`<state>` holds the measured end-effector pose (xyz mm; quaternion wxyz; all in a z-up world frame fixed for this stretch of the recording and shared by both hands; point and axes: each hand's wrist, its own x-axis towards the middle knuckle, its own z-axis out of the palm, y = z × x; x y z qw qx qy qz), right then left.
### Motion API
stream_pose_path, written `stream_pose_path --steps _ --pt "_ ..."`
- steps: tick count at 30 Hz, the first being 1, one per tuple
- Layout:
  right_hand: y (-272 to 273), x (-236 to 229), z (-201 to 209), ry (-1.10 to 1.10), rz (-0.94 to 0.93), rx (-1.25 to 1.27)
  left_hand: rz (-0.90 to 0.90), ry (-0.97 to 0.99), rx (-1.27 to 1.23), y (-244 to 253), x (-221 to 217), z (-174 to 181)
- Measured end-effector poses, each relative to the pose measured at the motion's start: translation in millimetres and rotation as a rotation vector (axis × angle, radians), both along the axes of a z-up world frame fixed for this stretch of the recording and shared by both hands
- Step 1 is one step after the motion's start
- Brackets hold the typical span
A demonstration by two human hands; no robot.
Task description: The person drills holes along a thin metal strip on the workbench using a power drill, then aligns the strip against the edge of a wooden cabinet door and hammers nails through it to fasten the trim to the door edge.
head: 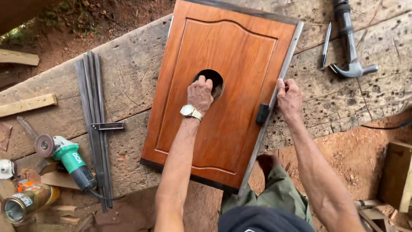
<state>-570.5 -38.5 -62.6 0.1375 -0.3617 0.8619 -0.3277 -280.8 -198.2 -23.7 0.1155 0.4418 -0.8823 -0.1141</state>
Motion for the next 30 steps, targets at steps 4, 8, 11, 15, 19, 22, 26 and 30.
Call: stream_pose_path --steps 4,8,11,15,19,22,26,30 --pt "13.2 7.2 8.3 -0.055 0.022 0.114 -0.003 0.028 -0.024 -3.5 -1.9 5.4" --pt "20.0 1.8 1.1 0.23 0.035 0.002 0.113 0.349 0.009 3.3 2.0 33.4" --pt "23.6 -11.7 34.9 0.159 0.074 -0.262 0.22 0.521 0.144 14.1 -11.0 47.2" --pt "-0.9 -101.2 46.5 -0.089 0.146 -0.221 0.374 0.778 0.494 34.5 -73.7 62.3" --pt "-19.9 -168.3 84.7 0.289 0.399 -0.097 0.349 1.319 0.979 60.1 -165.7 53.7" --pt "-36.6 -156.1 72.8 0.048 0.52 0.099 0.446 1.485 1.093 57.6 -220.3 61.2" --pt "-18.9 -110.9 98.8 -0.271 0.5 0.004 0.465 1.686 1.176 71.1 -251.3 55.2" --pt "-14.7 -102.0 142.2 -0.788 0.317 -0.318 0.553 1.649 1.093 85.4 -268.6 73.3"
